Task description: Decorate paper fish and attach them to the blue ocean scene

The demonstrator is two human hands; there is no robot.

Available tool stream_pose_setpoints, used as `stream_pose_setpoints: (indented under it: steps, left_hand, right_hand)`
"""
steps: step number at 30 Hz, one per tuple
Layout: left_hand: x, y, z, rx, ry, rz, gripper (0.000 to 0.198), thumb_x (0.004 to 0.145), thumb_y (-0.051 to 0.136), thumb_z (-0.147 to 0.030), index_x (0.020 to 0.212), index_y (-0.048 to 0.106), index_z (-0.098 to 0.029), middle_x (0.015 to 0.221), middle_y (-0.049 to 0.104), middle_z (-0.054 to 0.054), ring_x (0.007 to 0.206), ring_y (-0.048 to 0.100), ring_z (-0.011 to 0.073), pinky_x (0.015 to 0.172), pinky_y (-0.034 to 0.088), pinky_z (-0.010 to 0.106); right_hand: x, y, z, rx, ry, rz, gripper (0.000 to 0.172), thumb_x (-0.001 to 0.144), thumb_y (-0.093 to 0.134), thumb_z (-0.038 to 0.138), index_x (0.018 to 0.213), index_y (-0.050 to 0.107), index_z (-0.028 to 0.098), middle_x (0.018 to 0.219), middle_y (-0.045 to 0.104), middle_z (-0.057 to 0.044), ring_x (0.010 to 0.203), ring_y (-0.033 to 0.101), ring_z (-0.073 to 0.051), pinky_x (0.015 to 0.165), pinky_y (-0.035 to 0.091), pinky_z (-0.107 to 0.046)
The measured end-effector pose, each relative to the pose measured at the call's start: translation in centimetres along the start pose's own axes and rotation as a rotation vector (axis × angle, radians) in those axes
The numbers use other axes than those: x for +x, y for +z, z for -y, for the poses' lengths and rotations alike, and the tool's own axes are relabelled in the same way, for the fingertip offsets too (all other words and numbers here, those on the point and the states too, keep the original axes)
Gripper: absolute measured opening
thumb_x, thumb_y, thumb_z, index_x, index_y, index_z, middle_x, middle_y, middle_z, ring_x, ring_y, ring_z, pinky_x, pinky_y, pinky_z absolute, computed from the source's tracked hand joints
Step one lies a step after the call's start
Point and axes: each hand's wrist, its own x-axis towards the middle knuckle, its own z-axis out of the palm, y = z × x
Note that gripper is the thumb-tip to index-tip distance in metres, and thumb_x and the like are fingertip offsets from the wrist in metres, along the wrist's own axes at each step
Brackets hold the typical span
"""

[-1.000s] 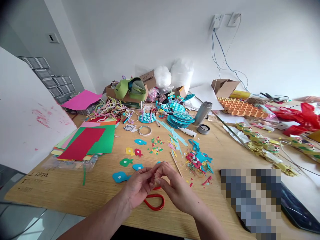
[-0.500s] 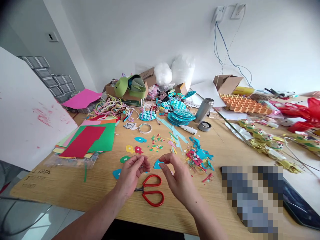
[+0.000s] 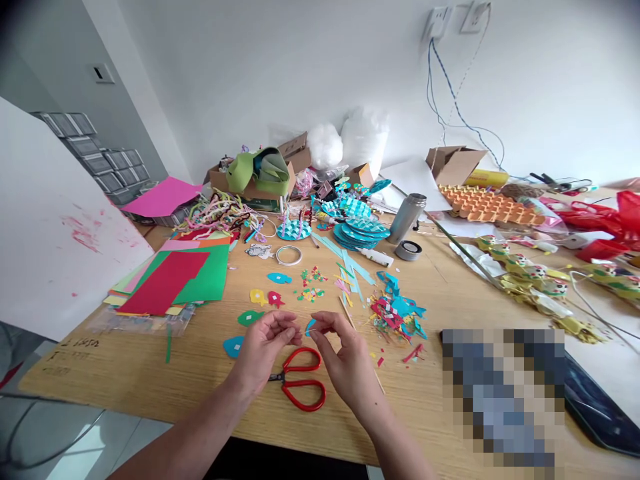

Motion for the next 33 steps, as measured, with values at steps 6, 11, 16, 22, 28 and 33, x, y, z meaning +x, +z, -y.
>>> stream_pose_setpoints:
  steps: [6, 11, 16, 22, 28, 33]
  left_hand:
    - [-0.1, -0.3, -0.1, 0.217, 0.150, 0.014, 0.011, 0.078, 0.060, -0.017, 0.089, 0.061, -0.013, 0.076, 0.065, 0.003, 0.067, 0.066, 0.0139, 0.067, 0.054, 0.027]
    - [-0.9, 0.1, 0.2, 0.354, 0.211, 0.120, 0.017, 0.082, 0.056, -0.016, 0.098, 0.062, -0.016, 0.082, 0.066, 0.005, 0.074, 0.066, 0.0150, 0.071, 0.055, 0.028]
    - [-1.2, 0.0, 0.3, 0.419, 0.249, 0.130, 0.017, 0.084, 0.055, -0.015, 0.100, 0.062, -0.016, 0.085, 0.066, 0.005, 0.077, 0.065, 0.0157, 0.073, 0.056, 0.028]
    - [-0.8, -1.0, 0.0, 0.547, 0.372, 0.081, 0.035, 0.085, 0.053, -0.013, 0.119, 0.054, -0.020, 0.107, 0.062, 0.008, 0.088, 0.063, 0.0150, 0.077, 0.055, 0.029]
    - [1.8, -0.9, -1.1, 1.141, 0.532, 0.181, 0.013, 0.080, 0.060, -0.013, 0.091, 0.064, -0.017, 0.097, 0.064, 0.007, 0.099, 0.055, 0.0224, 0.091, 0.046, 0.040]
    - [3.9, 1.0, -0.9, 1.555, 0.412, 0.234, 0.020, 0.076, 0.068, -0.033, 0.080, 0.067, -0.013, 0.090, 0.063, 0.013, 0.096, 0.053, 0.0291, 0.088, 0.044, 0.043]
  right_hand:
    - [0.0, -1.6, 0.1, -0.183, -0.091, -0.084, 0.013, 0.088, 0.059, 0.029, 0.099, 0.060, 0.023, 0.093, 0.065, -0.004, 0.090, 0.061, -0.018, 0.080, 0.048, -0.030]
    - [0.3, -1.3, 1.5, -0.266, -0.197, 0.133, 0.009, 0.090, 0.051, 0.020, 0.093, 0.060, 0.023, 0.091, 0.065, -0.004, 0.086, 0.061, -0.017, 0.074, 0.048, -0.028]
    - [0.4, -0.2, 1.8, -0.285, -0.105, 0.276, 0.013, 0.090, 0.048, 0.014, 0.089, 0.058, 0.022, 0.086, 0.065, -0.002, 0.079, 0.062, -0.015, 0.070, 0.047, -0.027]
    - [2.5, -1.5, 1.2, -0.218, -0.015, 0.274, 0.013, 0.086, 0.052, 0.021, 0.095, 0.061, 0.020, 0.081, 0.066, -0.002, 0.074, 0.062, -0.015, 0.068, 0.048, -0.027]
    - [6.3, -2.6, -2.7, -0.102, 0.100, -0.072, 0.025, 0.080, 0.057, 0.037, 0.092, 0.065, 0.017, 0.078, 0.068, -0.006, 0.067, 0.061, -0.017, 0.062, 0.049, -0.029]
    - [6.4, -1.0, -5.6, -0.093, 0.107, -0.203, 0.028, 0.081, 0.053, 0.038, 0.091, 0.063, 0.015, 0.083, 0.069, -0.009, 0.069, 0.063, -0.019, 0.064, 0.050, -0.032]
